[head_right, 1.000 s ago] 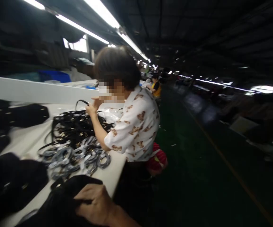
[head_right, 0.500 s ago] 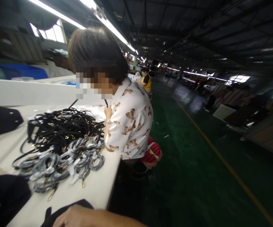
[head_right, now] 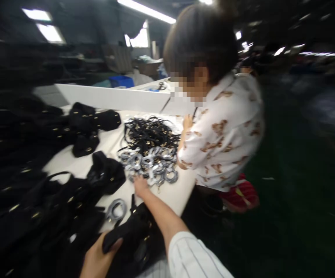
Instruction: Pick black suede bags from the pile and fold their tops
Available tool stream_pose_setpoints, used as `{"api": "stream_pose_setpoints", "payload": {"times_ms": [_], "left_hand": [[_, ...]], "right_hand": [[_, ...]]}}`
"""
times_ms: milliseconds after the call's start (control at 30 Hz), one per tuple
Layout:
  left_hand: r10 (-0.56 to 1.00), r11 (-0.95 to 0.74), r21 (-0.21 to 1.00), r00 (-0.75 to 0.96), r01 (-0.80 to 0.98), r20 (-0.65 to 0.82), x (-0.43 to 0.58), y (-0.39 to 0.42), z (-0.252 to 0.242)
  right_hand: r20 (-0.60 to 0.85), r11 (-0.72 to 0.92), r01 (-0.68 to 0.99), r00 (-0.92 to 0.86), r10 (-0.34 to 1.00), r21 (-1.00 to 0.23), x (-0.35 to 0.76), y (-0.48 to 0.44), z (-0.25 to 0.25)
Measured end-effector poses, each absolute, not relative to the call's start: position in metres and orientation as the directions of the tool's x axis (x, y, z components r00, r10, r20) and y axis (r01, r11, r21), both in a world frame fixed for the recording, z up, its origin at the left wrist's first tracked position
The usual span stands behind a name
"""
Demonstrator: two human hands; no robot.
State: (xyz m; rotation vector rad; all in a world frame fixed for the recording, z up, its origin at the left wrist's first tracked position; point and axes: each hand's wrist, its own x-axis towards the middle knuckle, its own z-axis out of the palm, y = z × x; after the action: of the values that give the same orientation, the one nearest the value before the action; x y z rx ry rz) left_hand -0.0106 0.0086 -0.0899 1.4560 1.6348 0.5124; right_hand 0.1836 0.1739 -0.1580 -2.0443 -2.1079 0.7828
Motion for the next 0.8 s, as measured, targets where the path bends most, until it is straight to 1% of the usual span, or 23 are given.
{"api": "stream_pose_setpoints", "payload": {"times_ms": [67,167,233,333,467,567,667,733,800], "left_hand": [[0.955,0.201,0.813,0.076,0.546,-0.287,-0.022,0.006,-0.094],[0.965,0.249,0.81,-0.06,0.532,-0.256,-0.03,0.002,-0.095],[0.952,0.308,0.803,-0.161,0.511,-0.262,-0.031,-0.001,-0.093],[0.939,0.34,0.811,-0.22,0.476,-0.265,-0.03,-0.003,-0.09],[0.938,0.341,0.786,-0.24,0.516,-0.249,-0.027,0.001,-0.087],[0.939,0.341,0.766,-0.234,0.544,-0.252,-0.021,0.003,-0.087],[0.941,0.337,0.757,-0.22,0.56,-0.256,-0.013,0.002,-0.086],[0.943,0.333,0.752,-0.213,0.569,-0.257,-0.009,0.002,-0.086],[0.946,0.325,0.75,-0.204,0.575,-0.254,-0.008,0.002,-0.086]], "right_hand": [[-0.276,-0.042,0.907,-0.083,0.958,-0.42,0.182,0.177,-0.177],[-0.266,-0.014,0.889,-0.122,0.956,-0.458,0.183,0.186,-0.198],[-0.23,0.018,0.854,-0.16,0.96,-0.519,0.186,0.186,-0.201],[-0.132,0.017,0.761,-0.134,0.982,-0.648,0.193,0.18,-0.195],[-0.026,-0.037,0.549,0.028,0.999,-0.835,0.205,0.17,-0.179],[0.029,-0.012,0.342,0.116,0.993,-0.94,0.215,0.16,-0.163],[0.077,0.039,0.194,0.193,0.978,-0.98,0.221,0.142,-0.139],[0.104,0.08,0.094,0.283,0.953,-0.992,0.223,0.123,-0.118],[0.099,0.12,-0.032,0.382,0.919,-0.992,0.225,0.1,-0.095]]}}
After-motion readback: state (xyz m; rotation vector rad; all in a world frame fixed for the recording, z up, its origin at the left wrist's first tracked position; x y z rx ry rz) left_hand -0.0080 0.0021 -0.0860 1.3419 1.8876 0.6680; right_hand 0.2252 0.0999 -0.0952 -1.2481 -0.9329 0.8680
